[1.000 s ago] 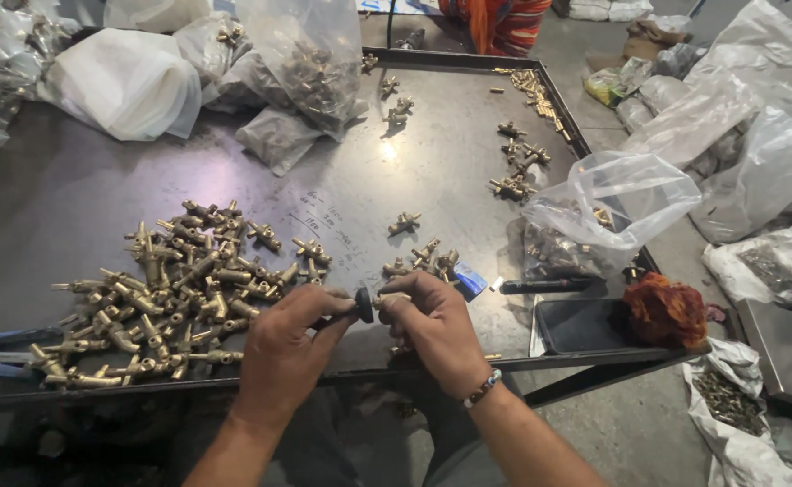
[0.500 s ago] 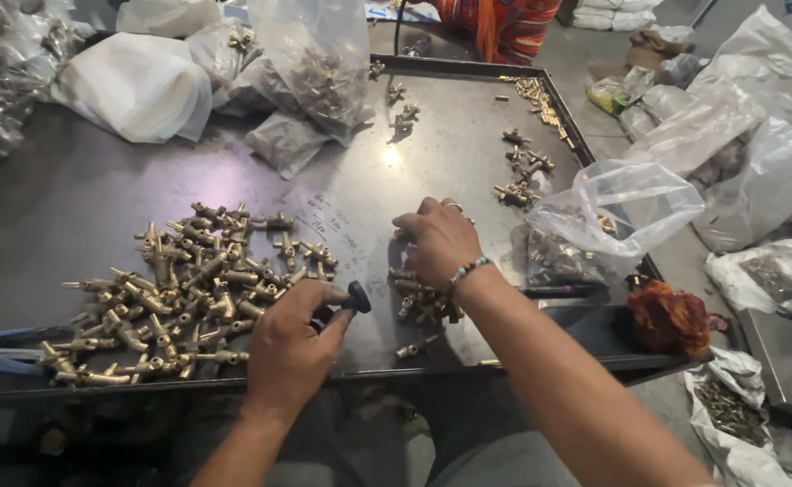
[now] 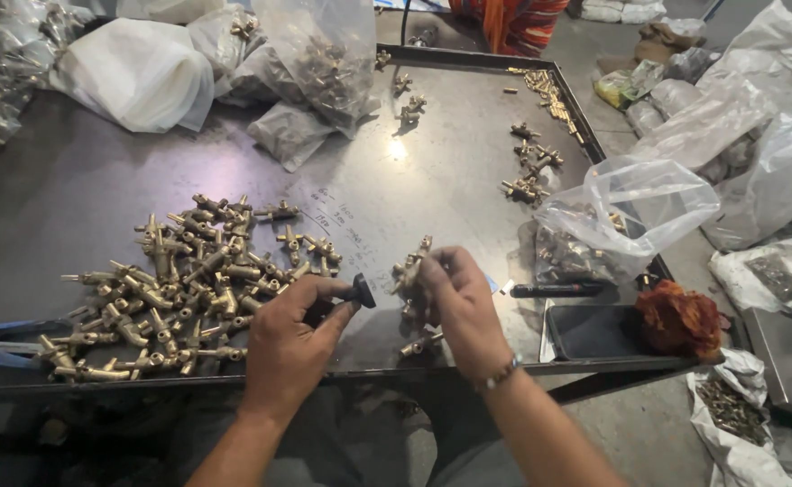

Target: The person repeatedly picks small brass fittings from a pile on a metal table, inserts each into a black rubber grommet, and places the assembled units into a clear plastic bag. The process continues throughout the clip with consistent hand movements and no visible change in method.

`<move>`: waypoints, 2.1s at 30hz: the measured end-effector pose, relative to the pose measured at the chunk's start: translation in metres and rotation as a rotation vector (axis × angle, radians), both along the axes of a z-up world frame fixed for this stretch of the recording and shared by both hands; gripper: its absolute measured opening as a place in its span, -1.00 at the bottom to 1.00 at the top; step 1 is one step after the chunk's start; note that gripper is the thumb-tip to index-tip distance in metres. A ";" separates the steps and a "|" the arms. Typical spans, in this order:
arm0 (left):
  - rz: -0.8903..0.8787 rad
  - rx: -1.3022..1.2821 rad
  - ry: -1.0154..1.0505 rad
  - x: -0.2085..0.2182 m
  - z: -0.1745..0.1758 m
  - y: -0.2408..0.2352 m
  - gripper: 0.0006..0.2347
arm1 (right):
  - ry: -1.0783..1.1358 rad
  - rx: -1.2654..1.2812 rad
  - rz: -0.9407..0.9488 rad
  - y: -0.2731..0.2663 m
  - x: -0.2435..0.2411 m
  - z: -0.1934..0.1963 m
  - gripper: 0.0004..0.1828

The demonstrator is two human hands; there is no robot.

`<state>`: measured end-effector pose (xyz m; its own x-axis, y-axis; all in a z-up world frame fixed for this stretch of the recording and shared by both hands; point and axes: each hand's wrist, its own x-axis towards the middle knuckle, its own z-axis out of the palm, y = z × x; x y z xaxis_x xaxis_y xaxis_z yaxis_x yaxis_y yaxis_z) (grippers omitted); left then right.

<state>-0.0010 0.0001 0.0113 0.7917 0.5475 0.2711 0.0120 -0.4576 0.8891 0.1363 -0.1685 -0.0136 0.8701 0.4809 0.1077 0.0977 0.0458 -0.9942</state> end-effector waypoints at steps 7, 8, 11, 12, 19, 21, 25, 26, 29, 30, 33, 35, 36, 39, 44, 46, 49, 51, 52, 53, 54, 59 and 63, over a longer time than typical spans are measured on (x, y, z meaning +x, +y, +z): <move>-0.049 -0.024 0.004 -0.001 0.000 0.000 -0.87 | 0.229 0.198 0.133 -0.009 -0.025 0.001 -0.67; -0.047 -0.049 0.032 -0.002 0.000 0.000 -0.87 | 0.220 0.207 0.154 -0.008 -0.024 -0.003 -0.65; -0.082 -0.036 -0.046 -0.003 0.001 0.000 -0.86 | 0.188 0.219 0.190 -0.010 -0.024 -0.010 -0.67; -0.083 -0.037 -0.044 -0.003 -0.002 0.000 -0.86 | 0.190 0.219 0.189 -0.010 -0.024 -0.011 -0.67; -0.230 -0.179 -0.071 0.004 -0.018 0.017 -0.84 | 0.099 0.217 0.282 -0.012 -0.027 -0.013 -0.79; -0.254 -0.412 0.076 0.009 -0.025 0.027 -0.86 | 0.057 0.214 0.301 -0.011 -0.032 -0.013 -0.79; -0.332 -0.601 0.106 0.015 -0.033 0.035 -0.83 | -0.192 0.118 0.251 -0.006 -0.041 -0.009 -0.79; -0.346 -0.604 0.105 0.015 -0.031 0.034 -0.81 | -0.188 0.050 0.203 -0.005 -0.043 -0.006 -0.79; -0.363 -0.576 0.086 0.016 -0.031 0.032 -0.77 | -0.116 0.032 0.143 -0.002 -0.044 -0.002 -0.81; -0.369 -0.577 0.087 0.015 -0.031 0.032 -0.77 | -0.117 0.031 0.138 -0.001 -0.042 -0.003 -0.81; -0.350 -0.489 0.047 0.014 -0.028 0.030 -0.75 | -0.008 0.066 0.159 0.001 -0.039 -0.006 -0.83; -0.339 -0.484 0.067 0.015 -0.023 0.027 -0.72 | -0.007 0.110 0.163 0.002 -0.038 -0.007 -0.81; -0.348 -0.486 0.066 0.016 -0.031 0.029 -0.72 | -0.009 0.107 0.155 0.002 -0.038 -0.008 -0.81; -0.411 -0.511 0.064 0.014 -0.034 0.026 -0.78 | 0.049 0.175 0.146 0.002 -0.036 -0.009 -0.81; -0.076 0.421 -0.214 -0.003 -0.021 0.000 -0.80 | 0.189 0.055 0.114 0.009 -0.033 -0.003 -0.79; -0.064 0.417 -0.211 -0.003 -0.015 -0.005 -0.82 | 0.258 0.041 0.054 0.014 -0.035 0.010 -0.79; -0.011 0.370 -0.213 -0.002 -0.015 -0.007 -0.84 | 0.267 0.015 -0.031 0.029 -0.034 0.018 -0.79; 0.023 0.331 -0.216 -0.001 -0.017 -0.006 -0.84 | 0.210 0.009 -0.061 0.044 -0.033 0.017 -0.79; 0.074 0.168 -0.197 0.000 -0.017 -0.004 -0.84 | 0.133 0.050 -0.060 0.052 -0.031 0.015 -0.79; 0.126 0.002 -0.177 0.000 -0.017 -0.003 -0.85 | 0.056 0.089 -0.058 0.061 -0.030 0.013 -0.79; 0.127 0.006 -0.177 0.001 -0.022 0.000 -0.85 | 0.056 0.092 -0.057 0.064 -0.023 0.022 -0.79; 0.186 0.202 -0.137 0.000 -0.021 0.000 -0.83 | -0.200 -0.074 0.325 0.050 0.017 0.064 -0.62; 0.134 0.297 -0.137 0.000 -0.017 -0.004 -0.83 | -0.622 -0.205 0.238 0.029 0.064 0.055 -0.44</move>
<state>-0.0007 -0.0036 -0.0059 0.6635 0.5255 0.5326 -0.0204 -0.6989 0.7149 0.2005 -0.1392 0.0410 0.5444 0.7147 0.4391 0.6627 -0.0456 -0.7475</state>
